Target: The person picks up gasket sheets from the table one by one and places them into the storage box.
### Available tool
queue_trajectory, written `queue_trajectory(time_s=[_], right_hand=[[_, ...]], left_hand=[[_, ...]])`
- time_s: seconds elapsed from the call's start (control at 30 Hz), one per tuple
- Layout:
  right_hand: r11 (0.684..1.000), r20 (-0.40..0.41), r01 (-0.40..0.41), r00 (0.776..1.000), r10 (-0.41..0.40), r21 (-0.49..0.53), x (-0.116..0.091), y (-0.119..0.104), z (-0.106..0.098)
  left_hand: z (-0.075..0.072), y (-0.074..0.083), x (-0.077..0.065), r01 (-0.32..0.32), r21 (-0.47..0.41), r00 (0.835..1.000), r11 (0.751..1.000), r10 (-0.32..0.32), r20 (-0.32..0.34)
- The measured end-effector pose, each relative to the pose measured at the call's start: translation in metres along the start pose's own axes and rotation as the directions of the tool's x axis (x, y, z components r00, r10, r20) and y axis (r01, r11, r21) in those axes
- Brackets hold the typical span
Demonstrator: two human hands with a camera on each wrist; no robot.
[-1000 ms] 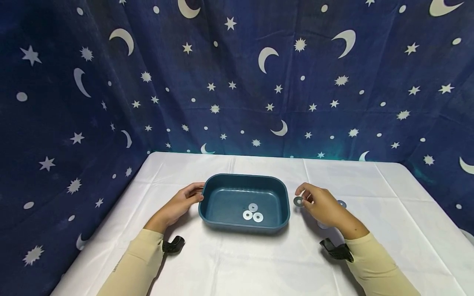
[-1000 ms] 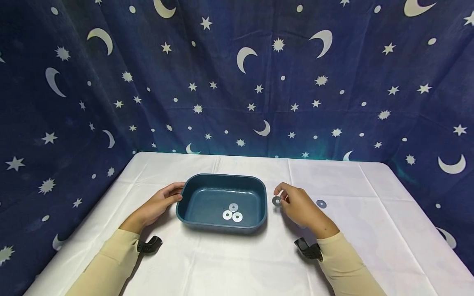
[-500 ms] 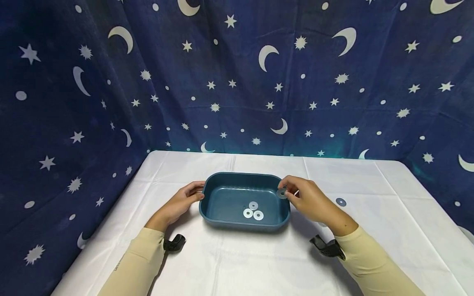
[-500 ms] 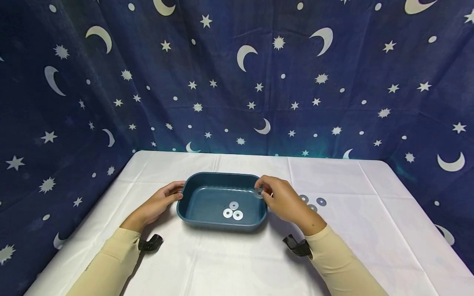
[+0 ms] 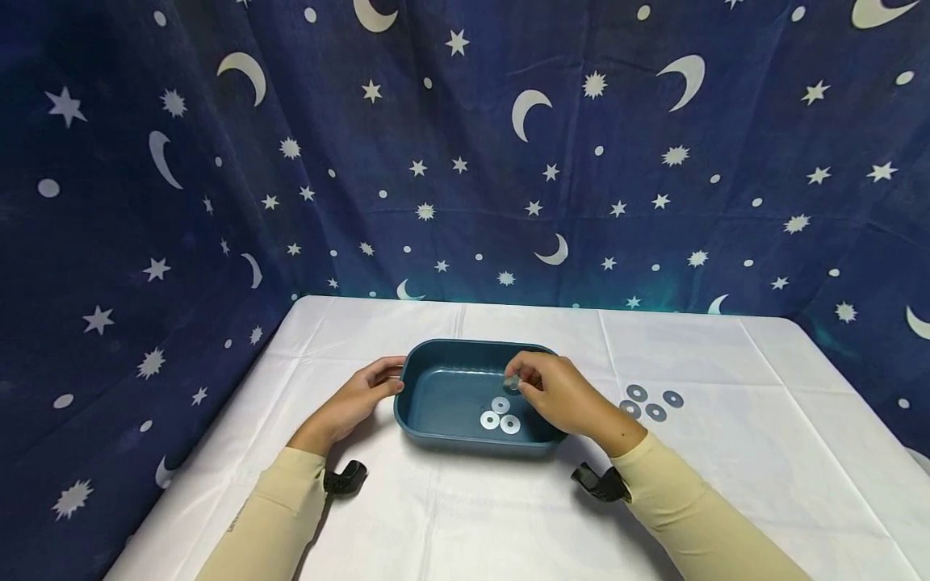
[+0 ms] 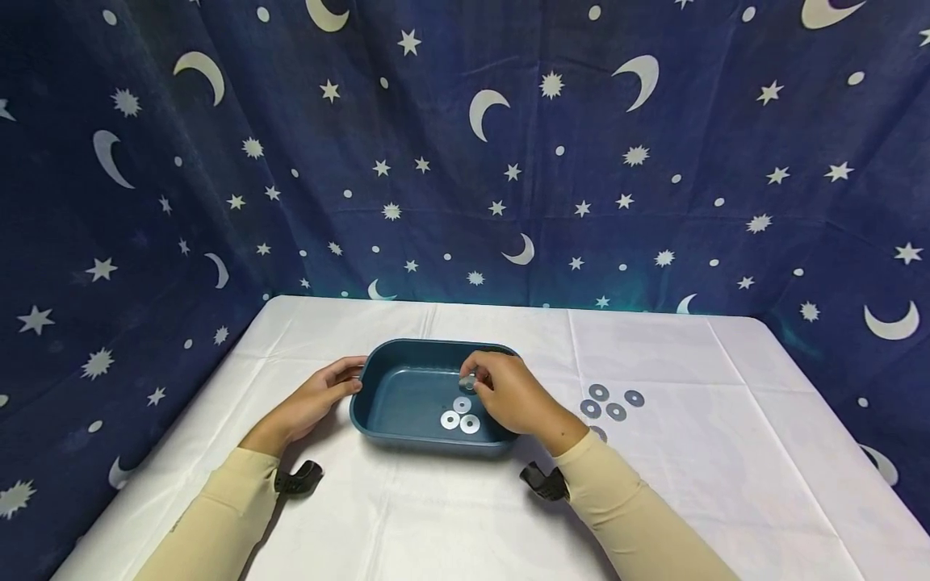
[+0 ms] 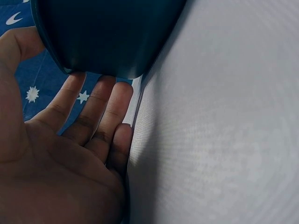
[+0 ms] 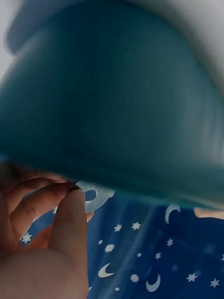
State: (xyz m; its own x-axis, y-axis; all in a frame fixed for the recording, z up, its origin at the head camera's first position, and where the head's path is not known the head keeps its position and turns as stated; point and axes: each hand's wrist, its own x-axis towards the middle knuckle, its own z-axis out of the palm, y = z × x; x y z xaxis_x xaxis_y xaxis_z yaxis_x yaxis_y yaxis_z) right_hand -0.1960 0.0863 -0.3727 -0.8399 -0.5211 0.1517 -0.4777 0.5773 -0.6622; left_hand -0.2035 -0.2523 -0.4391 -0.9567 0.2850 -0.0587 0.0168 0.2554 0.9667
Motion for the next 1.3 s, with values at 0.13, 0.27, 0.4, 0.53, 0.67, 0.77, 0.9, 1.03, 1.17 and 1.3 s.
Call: queue_trajectory(time_s=[0.13,0.27,0.4,0.53,0.67,0.77,0.9,1.03,1.17,1.3], right_hand=[[1.0,0.004,0.019,1.0,-0.019,0.004,0.005,-0.002,0.012],[0.999,0.017,0.027,0.999,-0.028,0.026,0.008,-0.004,0.022],[0.998,0.045,0.023,0.999,-0.025,0.058,0.013,-0.007,0.031],[0.997,0.064,0.028,0.997,-0.032,0.069,0.019,-0.007,0.039],[0.998,0.082,0.026,0.996,-0.031,0.062,0.023,-0.007,0.046],[0.999,0.093,0.015,0.995,-0.02,0.049,0.026,-0.007,0.051],[0.999,0.101,0.016,0.995,-0.021,0.048,0.031,-0.006,0.055],[0.998,0.113,0.013,0.993,-0.019,0.056,0.034,-0.004,0.058],[0.998,0.121,0.008,0.993,-0.016,0.066,0.035,-0.001,0.06],[0.997,0.13,-0.001,0.992,-0.009,0.077,0.036,0.001,0.062]], left_hand=[[0.0,0.0,0.001,0.006,0.004,1.0,1.0,-0.006,-0.004],[0.0,0.0,0.001,0.007,0.005,1.0,1.0,-0.007,-0.003],[-0.001,0.0,0.001,0.003,-0.003,1.0,1.0,-0.003,-0.002],[0.0,0.0,0.0,0.001,-0.009,1.0,1.0,-0.001,0.0],[0.0,0.0,0.0,0.007,-0.006,1.0,1.0,-0.007,-0.003],[0.0,0.0,0.0,0.011,-0.003,1.0,1.0,-0.011,-0.006],[0.0,0.0,0.001,0.016,0.001,1.0,1.0,-0.016,-0.011],[-0.001,-0.001,0.002,0.026,0.007,1.0,1.0,-0.026,-0.015],[-0.001,-0.001,0.002,0.026,0.012,1.0,1.0,-0.026,-0.016],[-0.001,-0.001,0.002,0.027,0.008,0.999,1.0,-0.027,-0.019]])
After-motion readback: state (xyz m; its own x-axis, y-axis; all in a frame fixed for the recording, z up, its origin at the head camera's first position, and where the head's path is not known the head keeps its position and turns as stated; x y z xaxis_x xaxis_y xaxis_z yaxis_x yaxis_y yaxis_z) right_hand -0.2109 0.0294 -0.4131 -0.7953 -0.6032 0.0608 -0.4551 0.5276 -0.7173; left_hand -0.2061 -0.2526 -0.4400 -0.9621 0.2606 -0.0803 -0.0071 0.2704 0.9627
